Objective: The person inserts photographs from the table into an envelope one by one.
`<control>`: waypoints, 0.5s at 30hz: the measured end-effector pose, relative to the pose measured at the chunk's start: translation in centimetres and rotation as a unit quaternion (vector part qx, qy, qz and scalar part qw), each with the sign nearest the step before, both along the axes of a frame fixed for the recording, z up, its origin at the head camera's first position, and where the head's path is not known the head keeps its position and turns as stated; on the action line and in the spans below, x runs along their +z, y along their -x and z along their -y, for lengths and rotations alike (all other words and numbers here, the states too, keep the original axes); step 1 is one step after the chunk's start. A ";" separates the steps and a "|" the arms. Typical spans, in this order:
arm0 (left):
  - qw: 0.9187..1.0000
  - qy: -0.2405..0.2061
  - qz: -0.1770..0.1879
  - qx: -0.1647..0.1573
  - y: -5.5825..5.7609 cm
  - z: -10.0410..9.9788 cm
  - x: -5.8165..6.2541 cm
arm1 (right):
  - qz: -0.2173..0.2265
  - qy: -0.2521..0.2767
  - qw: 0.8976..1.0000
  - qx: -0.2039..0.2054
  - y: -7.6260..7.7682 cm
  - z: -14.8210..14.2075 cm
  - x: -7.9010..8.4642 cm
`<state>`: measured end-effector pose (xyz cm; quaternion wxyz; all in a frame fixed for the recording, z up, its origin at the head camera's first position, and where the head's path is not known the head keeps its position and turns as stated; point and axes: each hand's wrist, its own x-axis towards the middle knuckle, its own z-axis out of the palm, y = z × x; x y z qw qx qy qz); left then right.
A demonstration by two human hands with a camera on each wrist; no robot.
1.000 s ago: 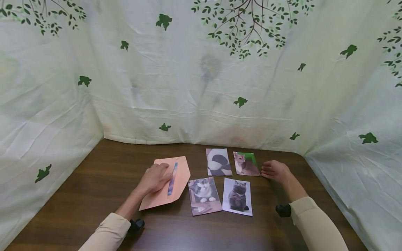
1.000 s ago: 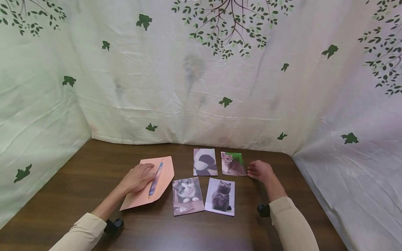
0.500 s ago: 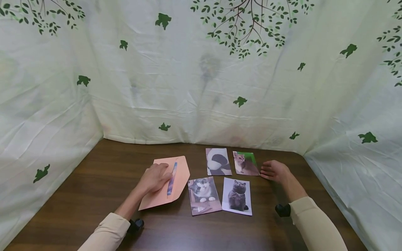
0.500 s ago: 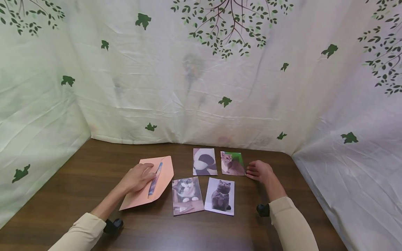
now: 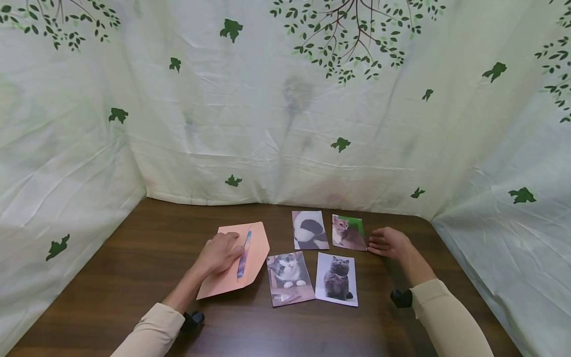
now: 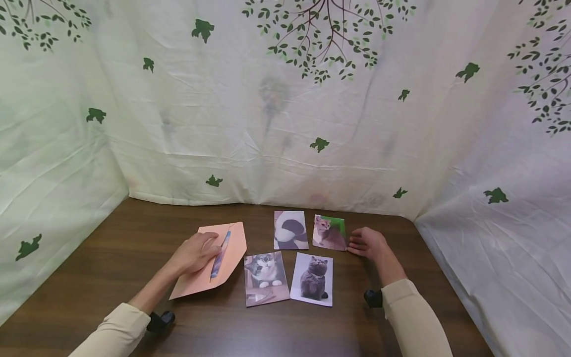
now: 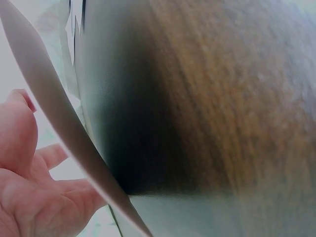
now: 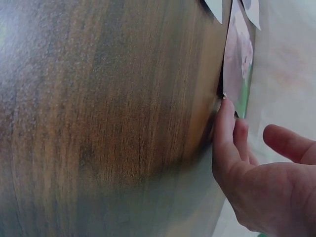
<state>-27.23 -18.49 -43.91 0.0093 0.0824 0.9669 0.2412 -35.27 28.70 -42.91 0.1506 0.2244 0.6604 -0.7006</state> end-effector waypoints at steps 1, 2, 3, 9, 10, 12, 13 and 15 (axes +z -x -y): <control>1.000 0.000 0.000 0.000 0.0 0.0 0.0 | -0.001 -0.001 1.000 0.000 0.0 0.0 0.0; 1.000 0.000 -0.001 0.000 0.0 0.1 0.0 | -0.002 -0.001 1.000 0.004 -0.1 0.1 0.0; 1.000 -0.002 0.001 0.002 0.0 0.1 -0.1 | -0.002 -0.002 1.000 0.005 -0.1 0.1 0.1; 1.000 -0.001 -0.004 -0.002 0.0 0.1 -0.1 | 0.004 0.002 1.000 0.008 -0.1 0.5 0.2; 1.000 -0.001 -0.006 -0.003 0.0 0.1 0.0 | 0.006 0.004 1.000 0.011 -0.1 0.6 0.2; 1.000 -0.003 -0.007 -0.004 -0.1 0.1 0.0 | 0.009 0.008 1.000 0.011 0.0 0.8 0.2; 1.000 -0.002 -0.010 -0.006 -0.1 0.1 0.0 | 0.010 0.009 1.000 0.010 0.0 0.8 0.2; 1.000 -0.002 -0.011 -0.007 -0.2 0.0 0.0 | 0.008 0.012 1.000 0.015 0.0 1.0 0.2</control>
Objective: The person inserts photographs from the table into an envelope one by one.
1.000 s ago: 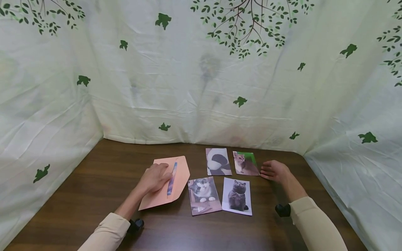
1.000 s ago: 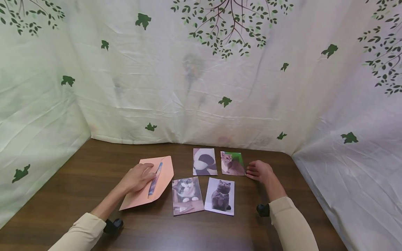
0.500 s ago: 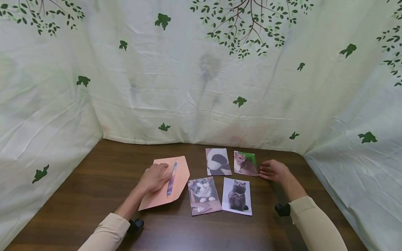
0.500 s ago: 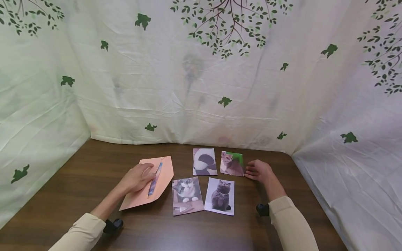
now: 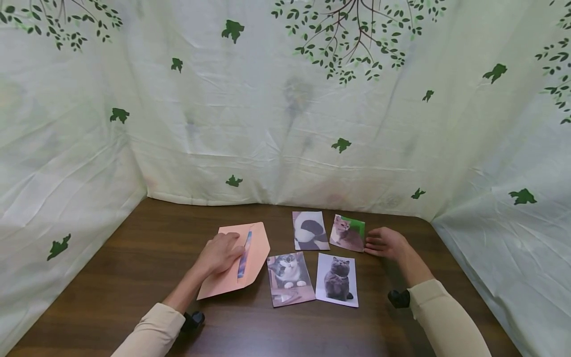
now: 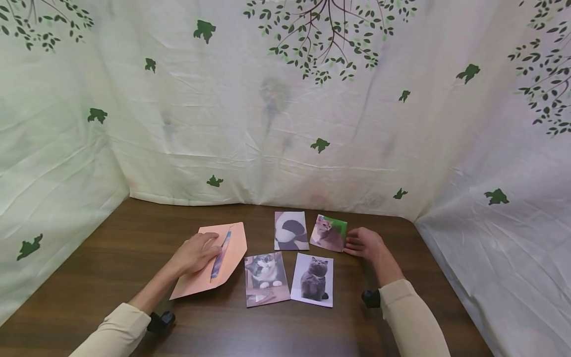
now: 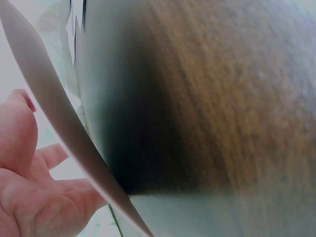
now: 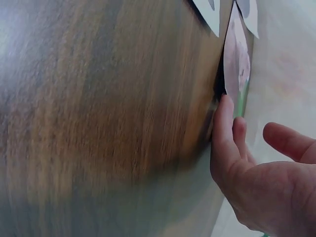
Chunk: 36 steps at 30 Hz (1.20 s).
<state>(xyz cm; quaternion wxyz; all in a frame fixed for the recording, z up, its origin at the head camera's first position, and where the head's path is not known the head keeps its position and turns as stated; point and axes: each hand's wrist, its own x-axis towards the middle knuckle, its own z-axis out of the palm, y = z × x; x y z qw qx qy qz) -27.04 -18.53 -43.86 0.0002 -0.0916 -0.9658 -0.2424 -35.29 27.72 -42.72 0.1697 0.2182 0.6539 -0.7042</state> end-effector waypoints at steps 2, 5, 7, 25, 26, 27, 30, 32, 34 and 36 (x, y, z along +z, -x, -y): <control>1.000 0.001 -0.001 -0.001 -0.1 0.0 0.0 | -0.002 0.005 1.000 0.005 0.0 0.1 0.0; 1.000 0.001 -0.002 0.000 -0.1 0.0 -0.1 | -0.005 0.010 1.000 0.007 0.0 0.3 0.0; 1.000 0.002 -0.002 0.001 -0.1 0.0 -0.1 | -0.004 0.015 1.000 0.005 0.0 0.3 0.0; 1.000 0.004 0.005 0.009 0.3 0.2 -0.6 | 0.001 0.056 0.998 0.027 0.5 0.7 0.0; 1.000 0.003 0.005 0.010 0.3 0.2 -0.6 | -0.001 0.056 0.998 0.032 0.5 0.7 -0.1; 1.000 0.003 0.005 0.010 0.3 0.2 -0.7 | -0.002 0.056 0.998 0.035 0.5 0.7 -0.1; 1.000 0.003 0.000 0.009 0.3 0.3 -0.6 | -0.004 0.051 0.998 0.042 0.6 0.9 -0.3; 1.000 0.004 -0.003 0.007 0.3 0.3 -0.6 | -0.006 0.049 0.998 0.046 0.8 1.0 -0.5; 1.000 0.005 -0.004 0.005 0.2 0.3 -0.5 | -0.006 0.046 0.998 0.046 0.9 1.1 -0.5; 1.000 0.004 -0.002 0.006 0.2 0.3 -0.5 | -0.008 0.044 0.998 0.049 1.0 1.3 -0.6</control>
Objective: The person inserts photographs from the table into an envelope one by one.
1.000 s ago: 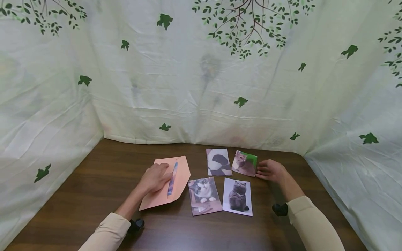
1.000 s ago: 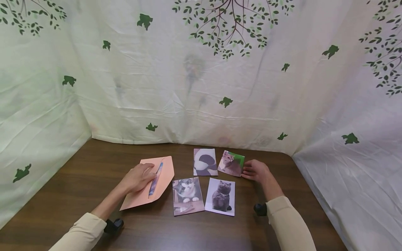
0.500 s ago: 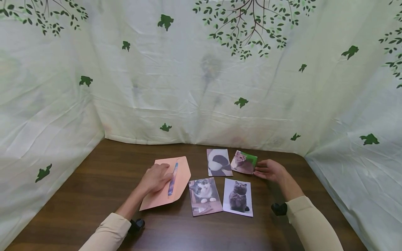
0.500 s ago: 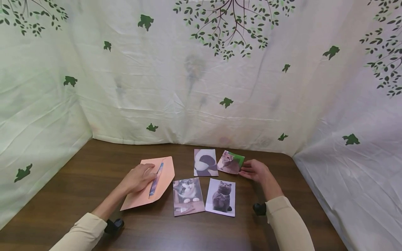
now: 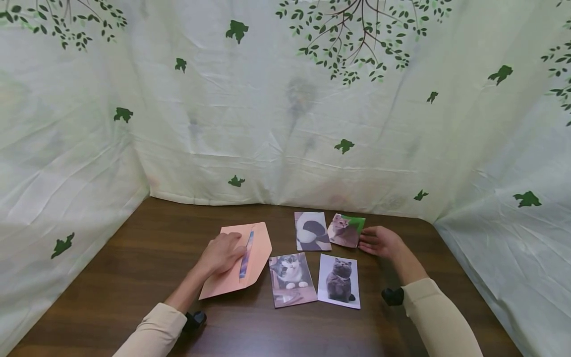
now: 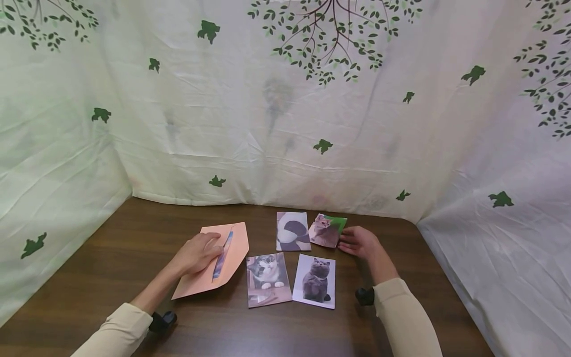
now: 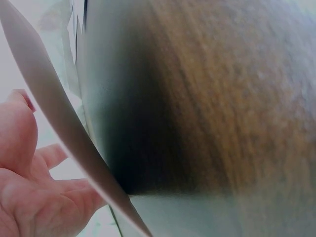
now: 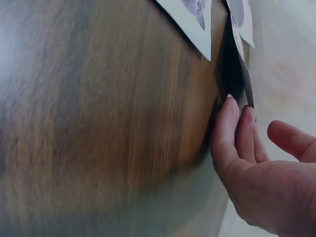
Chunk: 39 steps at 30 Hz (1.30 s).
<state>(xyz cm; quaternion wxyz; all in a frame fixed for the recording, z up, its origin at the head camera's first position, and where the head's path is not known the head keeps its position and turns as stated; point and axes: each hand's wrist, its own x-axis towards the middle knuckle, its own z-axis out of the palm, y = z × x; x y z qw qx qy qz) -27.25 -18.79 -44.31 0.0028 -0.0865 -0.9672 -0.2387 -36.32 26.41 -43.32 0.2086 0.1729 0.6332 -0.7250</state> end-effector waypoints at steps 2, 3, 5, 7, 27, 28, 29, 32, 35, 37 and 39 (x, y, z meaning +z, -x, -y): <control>1.000 -0.002 0.004 0.002 0.0 0.0 0.0 | -0.004 -0.001 1.000 0.002 0.0 0.2 0.0; 1.000 -0.003 0.008 0.004 0.0 -0.1 0.1 | -0.006 -0.002 1.000 0.003 0.1 0.4 0.0; 1.000 -0.007 0.015 0.008 0.0 -0.1 0.0 | -0.011 -0.003 1.000 0.003 0.0 0.7 0.0; 1.000 -0.008 0.021 0.011 0.0 -0.1 0.0 | -0.014 -0.001 1.000 -0.004 0.0 0.9 0.0; 0.999 -0.004 0.030 0.014 0.0 -0.2 0.1 | -0.026 -0.010 0.996 -0.090 0.5 1.9 -1.0; 0.999 -0.004 0.029 0.014 0.0 -0.2 0.1 | -0.027 -0.009 0.996 -0.089 0.5 1.9 -1.0; 1.000 -0.004 0.027 0.013 0.0 -0.2 0.1 | -0.027 -0.008 0.996 -0.088 0.5 1.9 -1.0; 1.000 -0.005 0.019 0.007 0.1 -0.2 0.1 | -0.027 -0.004 0.996 -0.083 0.6 1.8 -1.1; 1.000 -0.005 0.014 0.003 0.1 -0.2 0.1 | -0.023 -0.001 0.996 -0.083 0.6 1.7 -1.2; 1.000 -0.003 0.012 0.002 0.1 -0.2 0.1 | -0.019 0.000 0.996 -0.088 0.6 1.7 -1.3; 1.000 0.000 0.013 0.002 0.2 -0.2 0.1 | -0.015 -0.001 0.996 -0.093 0.6 1.7 -1.3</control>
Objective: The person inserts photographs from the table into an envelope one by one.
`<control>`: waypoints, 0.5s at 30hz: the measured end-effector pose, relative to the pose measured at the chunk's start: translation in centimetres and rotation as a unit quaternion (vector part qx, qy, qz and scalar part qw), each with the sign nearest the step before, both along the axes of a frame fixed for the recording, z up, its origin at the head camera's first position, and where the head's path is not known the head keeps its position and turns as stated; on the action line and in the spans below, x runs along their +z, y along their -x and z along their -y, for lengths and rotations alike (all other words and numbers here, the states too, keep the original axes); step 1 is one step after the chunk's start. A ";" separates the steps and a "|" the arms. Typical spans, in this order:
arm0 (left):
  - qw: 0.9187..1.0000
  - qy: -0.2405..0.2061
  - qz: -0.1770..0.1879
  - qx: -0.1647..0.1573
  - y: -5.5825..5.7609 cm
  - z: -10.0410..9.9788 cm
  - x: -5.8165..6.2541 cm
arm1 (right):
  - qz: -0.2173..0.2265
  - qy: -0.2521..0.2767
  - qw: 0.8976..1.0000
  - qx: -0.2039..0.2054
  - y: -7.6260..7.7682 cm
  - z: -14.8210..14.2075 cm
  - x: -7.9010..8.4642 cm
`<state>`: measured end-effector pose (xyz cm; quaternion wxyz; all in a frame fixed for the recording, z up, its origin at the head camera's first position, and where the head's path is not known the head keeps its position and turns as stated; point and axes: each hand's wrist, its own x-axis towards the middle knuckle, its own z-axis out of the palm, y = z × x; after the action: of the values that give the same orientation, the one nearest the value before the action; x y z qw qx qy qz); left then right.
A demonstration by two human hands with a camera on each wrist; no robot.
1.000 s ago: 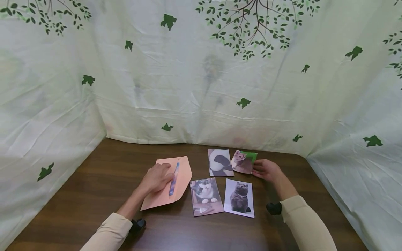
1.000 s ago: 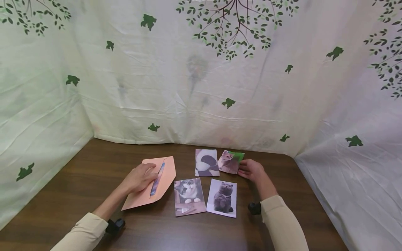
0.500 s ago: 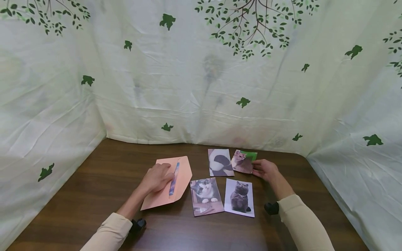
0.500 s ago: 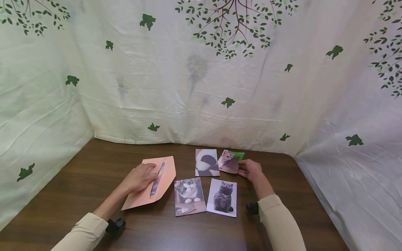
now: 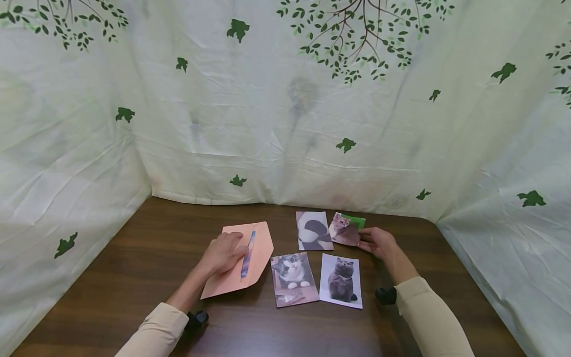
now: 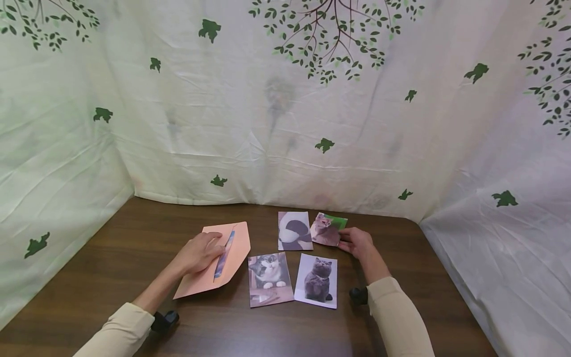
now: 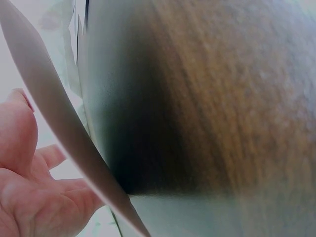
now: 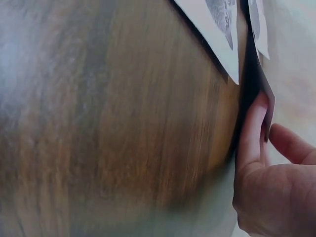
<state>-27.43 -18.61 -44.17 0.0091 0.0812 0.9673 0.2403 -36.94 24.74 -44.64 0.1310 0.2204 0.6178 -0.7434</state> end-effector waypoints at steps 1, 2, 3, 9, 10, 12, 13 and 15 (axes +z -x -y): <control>1.000 -0.002 0.002 0.002 0.0 0.0 0.0 | 0.002 0.001 1.000 0.002 0.0 -0.1 -0.1; 1.000 -0.003 0.004 0.003 0.0 0.0 0.0 | 0.003 -0.001 1.000 -0.001 0.0 -0.1 -0.1; 1.000 -0.004 0.006 0.004 0.0 0.0 0.0 | 0.004 -0.003 1.000 0.001 0.0 -0.2 -0.1; 1.000 -0.007 0.007 0.006 -0.2 -0.2 0.1 | 0.009 -0.002 1.000 0.008 -0.1 -0.6 0.0; 1.000 -0.008 0.005 0.005 -0.2 -0.2 0.2 | 0.009 0.000 1.000 0.004 -0.1 -0.7 0.1; 1.000 -0.008 0.005 0.006 -0.2 -0.1 0.2 | 0.008 0.001 1.000 0.006 -0.2 -0.9 0.4; 1.000 -0.008 0.004 0.006 -0.2 -0.1 0.2 | 0.006 0.003 1.000 0.011 -0.2 -1.0 0.5; 1.000 -0.008 0.003 0.005 -0.3 -0.1 0.2 | 0.003 0.004 1.000 0.011 -0.3 -1.1 0.8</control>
<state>-27.18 -18.52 -43.95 0.0097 0.0754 0.9658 0.2480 -36.67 25.89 -43.85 0.1418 0.2156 0.6168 -0.7436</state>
